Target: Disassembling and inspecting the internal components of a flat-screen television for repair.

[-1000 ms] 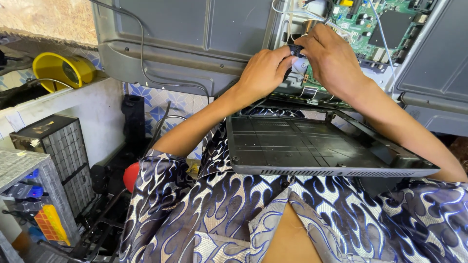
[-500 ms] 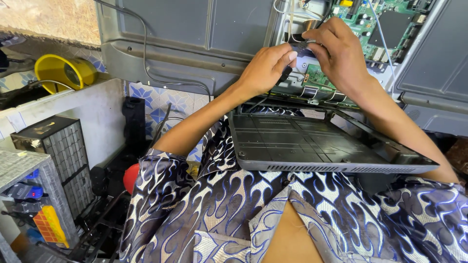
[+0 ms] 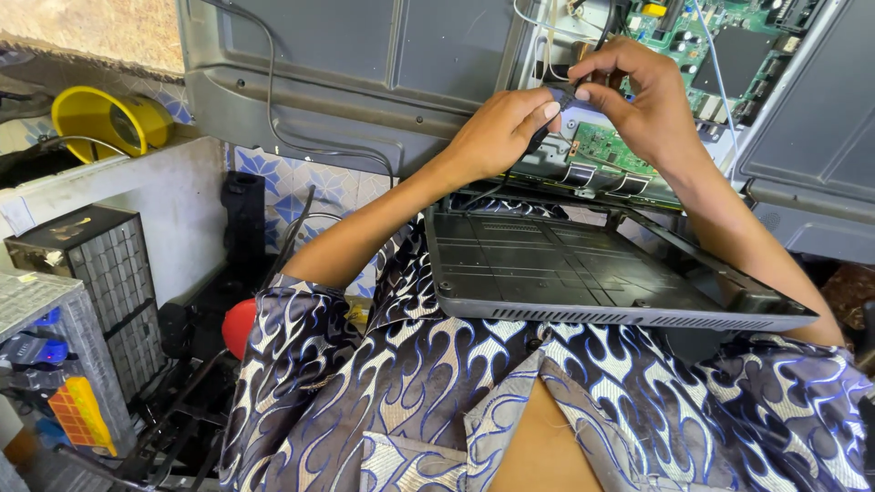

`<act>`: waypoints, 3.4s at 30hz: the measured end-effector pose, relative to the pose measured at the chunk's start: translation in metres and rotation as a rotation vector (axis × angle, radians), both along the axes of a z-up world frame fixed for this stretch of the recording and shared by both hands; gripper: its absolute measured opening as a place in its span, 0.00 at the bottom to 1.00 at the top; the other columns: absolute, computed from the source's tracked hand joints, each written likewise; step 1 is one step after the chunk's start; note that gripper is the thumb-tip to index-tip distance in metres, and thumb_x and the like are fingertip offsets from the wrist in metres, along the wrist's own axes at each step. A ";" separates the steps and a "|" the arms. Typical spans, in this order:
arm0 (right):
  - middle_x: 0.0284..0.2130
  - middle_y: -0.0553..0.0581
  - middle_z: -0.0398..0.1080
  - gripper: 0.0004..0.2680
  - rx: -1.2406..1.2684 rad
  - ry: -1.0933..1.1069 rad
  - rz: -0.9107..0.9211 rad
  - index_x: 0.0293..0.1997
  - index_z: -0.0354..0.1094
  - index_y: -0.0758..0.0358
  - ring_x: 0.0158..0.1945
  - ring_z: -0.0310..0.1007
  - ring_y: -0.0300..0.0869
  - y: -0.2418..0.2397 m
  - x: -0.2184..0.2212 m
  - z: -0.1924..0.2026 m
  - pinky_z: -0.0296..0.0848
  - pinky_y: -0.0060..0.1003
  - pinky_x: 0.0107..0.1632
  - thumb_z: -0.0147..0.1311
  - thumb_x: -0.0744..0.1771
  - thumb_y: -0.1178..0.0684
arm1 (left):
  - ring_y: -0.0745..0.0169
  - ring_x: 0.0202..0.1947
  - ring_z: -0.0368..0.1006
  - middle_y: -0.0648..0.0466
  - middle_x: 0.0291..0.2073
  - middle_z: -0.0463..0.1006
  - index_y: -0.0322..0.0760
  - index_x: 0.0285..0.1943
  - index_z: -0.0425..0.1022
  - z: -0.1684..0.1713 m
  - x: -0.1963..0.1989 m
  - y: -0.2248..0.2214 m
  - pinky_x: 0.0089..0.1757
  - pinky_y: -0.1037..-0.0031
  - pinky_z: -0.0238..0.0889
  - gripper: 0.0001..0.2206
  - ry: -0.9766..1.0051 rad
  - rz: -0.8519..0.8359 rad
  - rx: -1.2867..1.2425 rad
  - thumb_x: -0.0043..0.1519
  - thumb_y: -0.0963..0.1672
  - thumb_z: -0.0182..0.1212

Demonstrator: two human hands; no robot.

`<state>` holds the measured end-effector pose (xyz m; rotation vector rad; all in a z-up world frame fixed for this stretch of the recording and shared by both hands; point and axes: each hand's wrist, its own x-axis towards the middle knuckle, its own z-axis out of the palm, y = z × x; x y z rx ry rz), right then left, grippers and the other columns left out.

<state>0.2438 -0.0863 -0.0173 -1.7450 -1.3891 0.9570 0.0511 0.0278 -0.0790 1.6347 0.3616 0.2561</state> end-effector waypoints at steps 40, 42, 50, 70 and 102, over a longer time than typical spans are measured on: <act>0.37 0.51 0.71 0.04 -0.313 0.049 -0.035 0.47 0.73 0.67 0.36 0.70 0.32 0.026 0.000 -0.001 0.67 0.28 0.37 0.56 0.69 0.67 | 0.31 0.29 0.72 0.37 0.23 0.75 0.27 0.35 0.73 -0.003 0.005 -0.009 0.36 0.48 0.62 0.15 0.153 -0.009 0.192 0.69 0.45 0.51; 0.38 0.52 0.70 0.04 -0.287 0.043 -0.027 0.46 0.74 0.68 0.36 0.71 0.33 0.026 -0.001 -0.001 0.68 0.29 0.37 0.56 0.69 0.67 | 0.31 0.30 0.72 0.37 0.24 0.75 0.27 0.35 0.73 -0.005 0.006 -0.009 0.36 0.47 0.61 0.15 0.163 -0.011 0.198 0.69 0.45 0.51; 0.38 0.61 0.68 0.05 -0.191 -0.235 0.071 0.46 0.77 0.67 0.35 0.69 0.42 0.027 -0.006 0.011 0.67 0.36 0.38 0.59 0.68 0.66 | 0.33 0.28 0.73 0.38 0.22 0.75 0.28 0.34 0.73 -0.010 0.006 -0.011 0.34 0.48 0.62 0.14 0.157 -0.008 0.189 0.68 0.44 0.51; 0.35 0.56 0.73 0.04 -0.273 -0.043 0.043 0.48 0.74 0.69 0.35 0.70 0.35 0.024 -0.005 0.011 0.68 0.33 0.37 0.54 0.71 0.64 | 0.40 0.24 0.69 0.39 0.22 0.72 0.27 0.35 0.74 -0.011 0.011 -0.008 0.31 0.56 0.58 0.12 0.007 0.123 0.105 0.68 0.44 0.60; 0.34 0.54 0.71 0.02 -0.258 -0.055 0.036 0.46 0.72 0.69 0.35 0.66 0.34 0.026 -0.004 0.007 0.65 0.32 0.37 0.57 0.70 0.65 | 0.34 0.29 0.71 0.38 0.25 0.75 0.27 0.36 0.75 -0.013 0.013 -0.005 0.33 0.52 0.60 0.13 0.072 0.081 0.086 0.67 0.45 0.59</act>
